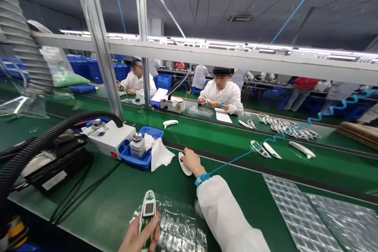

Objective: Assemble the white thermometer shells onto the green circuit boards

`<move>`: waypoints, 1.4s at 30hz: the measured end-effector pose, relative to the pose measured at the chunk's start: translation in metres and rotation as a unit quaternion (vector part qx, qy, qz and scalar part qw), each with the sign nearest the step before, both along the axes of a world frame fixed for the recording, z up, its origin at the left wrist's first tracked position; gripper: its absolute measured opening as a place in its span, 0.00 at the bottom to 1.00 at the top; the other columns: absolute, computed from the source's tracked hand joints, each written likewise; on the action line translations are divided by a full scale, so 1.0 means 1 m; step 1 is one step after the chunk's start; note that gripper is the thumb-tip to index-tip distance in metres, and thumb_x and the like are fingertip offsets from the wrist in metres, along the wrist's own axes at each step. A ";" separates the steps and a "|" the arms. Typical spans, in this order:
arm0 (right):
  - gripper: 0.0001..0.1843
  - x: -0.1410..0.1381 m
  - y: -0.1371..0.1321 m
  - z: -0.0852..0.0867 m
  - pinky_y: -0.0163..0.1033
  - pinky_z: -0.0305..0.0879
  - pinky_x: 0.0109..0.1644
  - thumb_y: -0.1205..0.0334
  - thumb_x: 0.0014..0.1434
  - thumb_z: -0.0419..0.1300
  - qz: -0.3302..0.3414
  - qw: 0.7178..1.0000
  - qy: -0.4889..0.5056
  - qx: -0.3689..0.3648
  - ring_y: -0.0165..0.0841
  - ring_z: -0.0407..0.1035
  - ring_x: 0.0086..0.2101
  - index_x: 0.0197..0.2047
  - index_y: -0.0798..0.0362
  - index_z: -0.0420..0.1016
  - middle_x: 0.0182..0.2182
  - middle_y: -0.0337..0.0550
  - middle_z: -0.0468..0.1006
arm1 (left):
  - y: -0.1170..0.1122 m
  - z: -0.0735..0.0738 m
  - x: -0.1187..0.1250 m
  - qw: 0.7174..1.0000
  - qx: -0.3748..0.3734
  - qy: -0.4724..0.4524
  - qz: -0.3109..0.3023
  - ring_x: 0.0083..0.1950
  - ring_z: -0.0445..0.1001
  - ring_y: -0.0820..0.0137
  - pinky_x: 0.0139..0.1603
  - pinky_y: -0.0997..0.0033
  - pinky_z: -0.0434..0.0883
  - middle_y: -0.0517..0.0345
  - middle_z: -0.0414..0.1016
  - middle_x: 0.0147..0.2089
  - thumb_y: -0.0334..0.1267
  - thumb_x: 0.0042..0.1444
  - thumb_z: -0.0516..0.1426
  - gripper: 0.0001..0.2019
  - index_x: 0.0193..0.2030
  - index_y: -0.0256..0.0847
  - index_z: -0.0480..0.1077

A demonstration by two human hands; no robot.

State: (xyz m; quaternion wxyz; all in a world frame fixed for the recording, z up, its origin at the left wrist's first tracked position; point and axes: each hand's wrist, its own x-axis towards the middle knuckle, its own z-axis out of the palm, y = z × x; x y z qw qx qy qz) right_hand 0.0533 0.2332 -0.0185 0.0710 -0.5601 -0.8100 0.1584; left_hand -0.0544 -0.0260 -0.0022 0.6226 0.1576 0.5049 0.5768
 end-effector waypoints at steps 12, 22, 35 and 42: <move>0.15 0.029 -0.017 0.019 0.38 0.66 0.36 0.67 0.58 0.54 0.020 0.969 0.246 -0.020 0.33 0.70 0.31 0.49 0.55 0.71 0.30 0.39 0.74 | 0.187 0.067 -0.053 0.981 0.104 0.163 -0.023 0.21 0.65 0.80 0.19 0.80 0.64 0.65 0.69 0.27 0.37 0.60 0.58 0.06 0.35 0.35 0.69; 0.10 0.039 -0.132 0.029 0.29 0.53 0.15 0.57 0.60 0.54 0.038 0.893 0.427 -0.137 0.22 0.58 0.13 0.43 0.50 0.70 0.23 0.32 0.67 | 0.043 0.001 0.012 0.976 0.063 0.186 -0.093 0.17 0.59 0.78 0.18 0.77 0.57 0.64 0.67 0.18 0.45 0.43 0.65 0.14 0.28 0.35 0.73; 0.09 0.060 -0.173 0.003 0.35 0.59 0.32 0.67 0.60 0.54 0.080 0.947 0.307 -0.054 0.31 0.65 0.29 0.31 0.53 0.74 0.29 0.39 0.71 | -0.029 -0.015 -0.056 0.974 -0.079 0.141 0.161 0.37 0.75 0.60 0.38 0.66 0.70 0.54 0.78 0.30 0.45 0.36 0.69 0.22 0.36 0.34 0.74; 0.10 -0.016 -0.178 -0.006 0.36 0.63 0.41 0.70 0.62 0.52 0.141 0.965 0.219 -0.017 0.33 0.70 0.36 0.35 0.52 0.73 0.34 0.41 0.74 | -0.039 -0.037 -0.044 0.961 -0.062 0.204 0.176 0.30 0.71 0.65 0.33 0.69 0.67 0.57 0.76 0.26 0.45 0.38 0.68 0.17 0.31 0.33 0.74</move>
